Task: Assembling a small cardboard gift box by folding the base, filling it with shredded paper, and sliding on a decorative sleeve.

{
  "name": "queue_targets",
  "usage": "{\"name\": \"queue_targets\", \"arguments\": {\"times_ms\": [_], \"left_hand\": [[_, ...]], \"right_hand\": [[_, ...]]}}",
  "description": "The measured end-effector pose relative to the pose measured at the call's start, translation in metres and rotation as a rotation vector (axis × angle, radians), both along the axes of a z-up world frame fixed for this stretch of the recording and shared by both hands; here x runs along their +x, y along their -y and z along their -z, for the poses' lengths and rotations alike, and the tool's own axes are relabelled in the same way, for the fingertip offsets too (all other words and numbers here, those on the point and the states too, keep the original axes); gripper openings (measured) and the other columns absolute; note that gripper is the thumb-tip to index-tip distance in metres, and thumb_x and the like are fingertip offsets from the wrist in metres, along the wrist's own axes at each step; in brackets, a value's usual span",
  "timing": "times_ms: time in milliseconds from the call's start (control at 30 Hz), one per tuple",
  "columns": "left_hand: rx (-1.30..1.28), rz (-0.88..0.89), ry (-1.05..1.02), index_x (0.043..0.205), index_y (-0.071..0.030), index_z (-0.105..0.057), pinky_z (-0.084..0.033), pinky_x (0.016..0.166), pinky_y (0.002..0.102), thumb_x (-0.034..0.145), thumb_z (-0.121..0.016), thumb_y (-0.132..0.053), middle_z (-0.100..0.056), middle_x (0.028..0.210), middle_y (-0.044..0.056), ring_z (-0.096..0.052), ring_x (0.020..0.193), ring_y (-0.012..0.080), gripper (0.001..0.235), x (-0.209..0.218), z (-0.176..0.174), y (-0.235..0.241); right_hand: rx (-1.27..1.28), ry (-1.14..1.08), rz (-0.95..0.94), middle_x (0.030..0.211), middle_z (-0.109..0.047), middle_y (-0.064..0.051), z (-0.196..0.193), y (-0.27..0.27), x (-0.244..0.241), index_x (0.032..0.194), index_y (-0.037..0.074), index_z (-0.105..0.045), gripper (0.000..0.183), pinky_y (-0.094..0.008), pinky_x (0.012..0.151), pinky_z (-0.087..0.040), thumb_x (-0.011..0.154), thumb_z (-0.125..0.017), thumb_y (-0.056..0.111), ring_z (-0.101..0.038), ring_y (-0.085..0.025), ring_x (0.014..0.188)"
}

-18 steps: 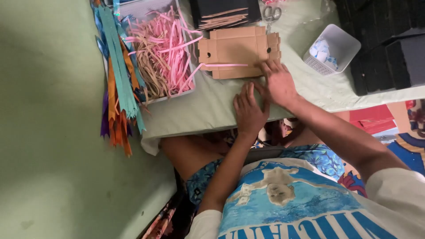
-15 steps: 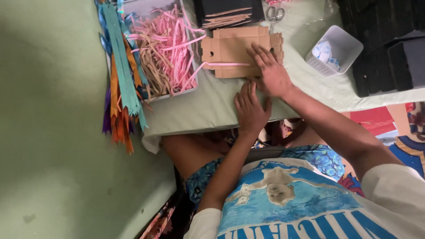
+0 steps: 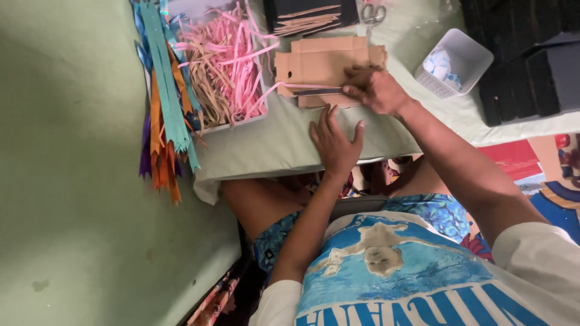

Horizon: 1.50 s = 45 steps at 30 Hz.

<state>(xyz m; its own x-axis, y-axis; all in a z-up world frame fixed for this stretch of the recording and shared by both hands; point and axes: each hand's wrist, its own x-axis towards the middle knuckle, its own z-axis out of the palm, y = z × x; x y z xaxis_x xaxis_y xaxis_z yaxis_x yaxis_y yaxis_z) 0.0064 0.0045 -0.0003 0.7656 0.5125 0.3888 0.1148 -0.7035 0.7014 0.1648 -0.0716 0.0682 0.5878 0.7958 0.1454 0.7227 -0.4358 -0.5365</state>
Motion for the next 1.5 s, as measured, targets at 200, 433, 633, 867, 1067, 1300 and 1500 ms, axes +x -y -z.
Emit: {"name": "queue_targets", "arguments": {"times_ms": [200, 433, 633, 867, 1067, 1300, 1500], "left_hand": [[-0.016, -0.004, -0.004, 0.141, -0.010, -0.044, -0.030, 0.115, 0.067, 0.096, -0.063, -0.051, -0.049, 0.143, 0.016, -0.055, 0.132, 0.0360, 0.064, -0.001, -0.003, -0.001], [0.178, -0.069, -0.105, 0.141, -0.017, -0.060, -0.029, 0.115, 0.065, 0.087, -0.066, -0.056, -0.053, 0.144, 0.012, -0.054, 0.132, 0.0346, 0.067, 0.005, 0.007, 0.004], [0.271, -0.112, -0.145, 0.144, -0.016, -0.058, -0.026, 0.113, 0.075, 0.088, -0.064, -0.056, -0.048, 0.149, 0.015, -0.047, 0.140, 0.0427, 0.069, 0.013, 0.002, 0.004], [0.220, -0.092, -0.543, 0.136, -0.022, -0.065, -0.008, 0.120, 0.073, 0.096, -0.042, -0.058, -0.042, 0.160, 0.003, -0.030, 0.153, 0.0306, 0.059, 0.035, 0.003, -0.016], [-0.917, 0.012, 0.202, 0.148, -0.011, -0.052, -0.039, 0.116, 0.048, 0.103, -0.053, -0.034, -0.057, 0.144, 0.016, -0.055, 0.131, 0.0286, 0.051, 0.006, 0.011, -0.023], [-0.777, -0.091, 0.372, 0.112, 0.004, -0.073, -0.059, 0.087, 0.043, 0.091, -0.081, -0.015, -0.076, 0.102, 0.020, -0.073, 0.097, 0.0224, 0.029, -0.013, -0.038, -0.009], [-0.623, 0.196, 0.460, 0.155, -0.009, -0.022, -0.058, 0.105, 0.047, 0.108, -0.056, -0.031, -0.041, 0.158, 0.026, -0.053, 0.140, 0.0374, 0.062, -0.022, -0.102, 0.006]], "right_hand": [[-0.046, 0.043, 0.184, 0.103, -0.076, -0.010, 0.029, -0.009, 0.010, 0.118, 0.022, -0.074, 0.026, -0.055, 0.084, -0.057, 0.112, -0.055, 0.039, -0.072, -0.041, 0.098], [0.081, 0.032, 0.213, 0.086, -0.072, -0.020, 0.026, 0.006, -0.014, 0.109, 0.011, -0.071, 0.037, -0.056, 0.077, -0.057, 0.116, -0.051, 0.041, -0.071, -0.045, 0.088], [0.213, -0.052, 0.213, 0.083, -0.070, -0.025, 0.019, 0.013, -0.012, 0.103, 0.008, -0.067, 0.031, -0.059, 0.069, -0.055, 0.115, -0.055, 0.034, -0.069, -0.050, 0.086], [0.436, -0.040, 0.367, 0.075, -0.069, -0.017, -0.019, 0.033, -0.048, 0.097, 0.007, -0.071, 0.024, -0.046, 0.066, -0.054, 0.114, -0.061, 0.022, -0.071, -0.040, 0.076], [0.560, 0.198, 0.306, 0.077, -0.066, -0.022, -0.038, 0.024, -0.139, 0.088, 0.001, -0.068, 0.017, -0.046, 0.069, -0.054, 0.102, -0.070, 0.009, -0.068, -0.043, 0.075], [0.631, -0.057, 0.246, 0.134, -0.061, -0.024, 0.000, 0.058, -0.145, 0.128, -0.001, -0.063, 0.052, -0.053, 0.111, -0.041, 0.084, -0.087, 0.014, -0.053, -0.044, 0.133], [0.720, -0.342, 0.231, 0.150, -0.047, -0.019, -0.070, 0.056, -0.119, 0.153, -0.001, -0.031, 0.056, -0.046, 0.123, -0.038, 0.108, -0.059, 0.018, -0.047, -0.032, 0.142]]}}
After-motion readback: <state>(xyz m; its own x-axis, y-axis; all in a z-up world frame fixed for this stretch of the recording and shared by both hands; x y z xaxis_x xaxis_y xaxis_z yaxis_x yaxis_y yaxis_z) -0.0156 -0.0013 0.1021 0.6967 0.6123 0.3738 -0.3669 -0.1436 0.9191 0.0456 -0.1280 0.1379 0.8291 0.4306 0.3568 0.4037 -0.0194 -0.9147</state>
